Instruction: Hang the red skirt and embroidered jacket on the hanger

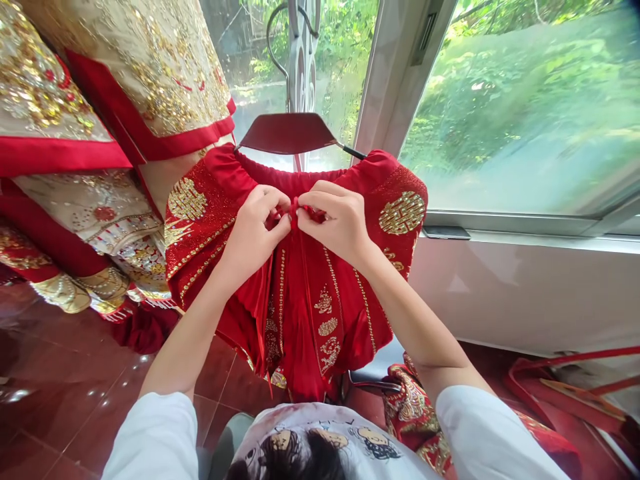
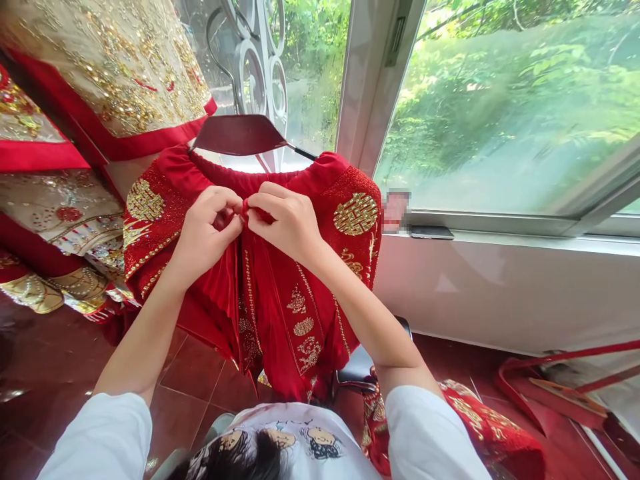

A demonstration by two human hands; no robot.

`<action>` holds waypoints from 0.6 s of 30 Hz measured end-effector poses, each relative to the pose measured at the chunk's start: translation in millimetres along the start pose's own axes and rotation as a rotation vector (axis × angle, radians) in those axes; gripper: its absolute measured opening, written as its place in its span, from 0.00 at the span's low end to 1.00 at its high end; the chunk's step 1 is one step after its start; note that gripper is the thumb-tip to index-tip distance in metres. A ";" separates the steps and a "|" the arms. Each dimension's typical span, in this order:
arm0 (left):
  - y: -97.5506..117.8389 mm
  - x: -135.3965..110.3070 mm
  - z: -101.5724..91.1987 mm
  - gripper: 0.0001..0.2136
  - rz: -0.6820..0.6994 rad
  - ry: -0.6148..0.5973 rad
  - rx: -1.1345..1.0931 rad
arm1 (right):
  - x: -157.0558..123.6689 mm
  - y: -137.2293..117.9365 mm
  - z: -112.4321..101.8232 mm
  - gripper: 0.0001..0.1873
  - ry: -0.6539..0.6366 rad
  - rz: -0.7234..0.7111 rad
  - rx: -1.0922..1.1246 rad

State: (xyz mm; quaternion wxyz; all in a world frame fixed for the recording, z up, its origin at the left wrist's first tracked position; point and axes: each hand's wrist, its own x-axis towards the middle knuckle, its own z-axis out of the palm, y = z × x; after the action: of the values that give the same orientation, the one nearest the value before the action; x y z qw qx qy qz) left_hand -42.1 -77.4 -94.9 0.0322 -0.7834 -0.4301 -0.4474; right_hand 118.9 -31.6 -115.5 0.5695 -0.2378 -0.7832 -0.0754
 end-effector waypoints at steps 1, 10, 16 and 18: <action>-1.9 -1.9 -1.8 0.05 0.004 0.031 0.048 | -1.8 -0.4 -1.9 0.08 0.039 0.032 -0.018; -10.6 -14.6 -7.6 0.04 -0.092 0.196 -0.096 | -11.2 -7.9 -17.1 0.04 0.094 0.366 0.265; -7.7 -2.9 3.1 0.06 -0.237 0.168 -0.550 | -8.6 -13.7 -14.1 0.07 0.027 0.708 0.792; -9.4 -0.3 3.5 0.06 -0.250 0.162 -0.593 | -8.7 -11.7 -14.1 0.08 0.023 0.741 0.859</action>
State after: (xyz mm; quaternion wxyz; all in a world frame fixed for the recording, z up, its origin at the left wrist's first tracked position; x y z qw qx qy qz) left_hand -46.5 -70.1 -100.3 -0.2183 -0.6616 -0.3700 -0.6146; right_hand 127.8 -49.9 -117.1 0.6119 -0.2430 -0.6017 0.4522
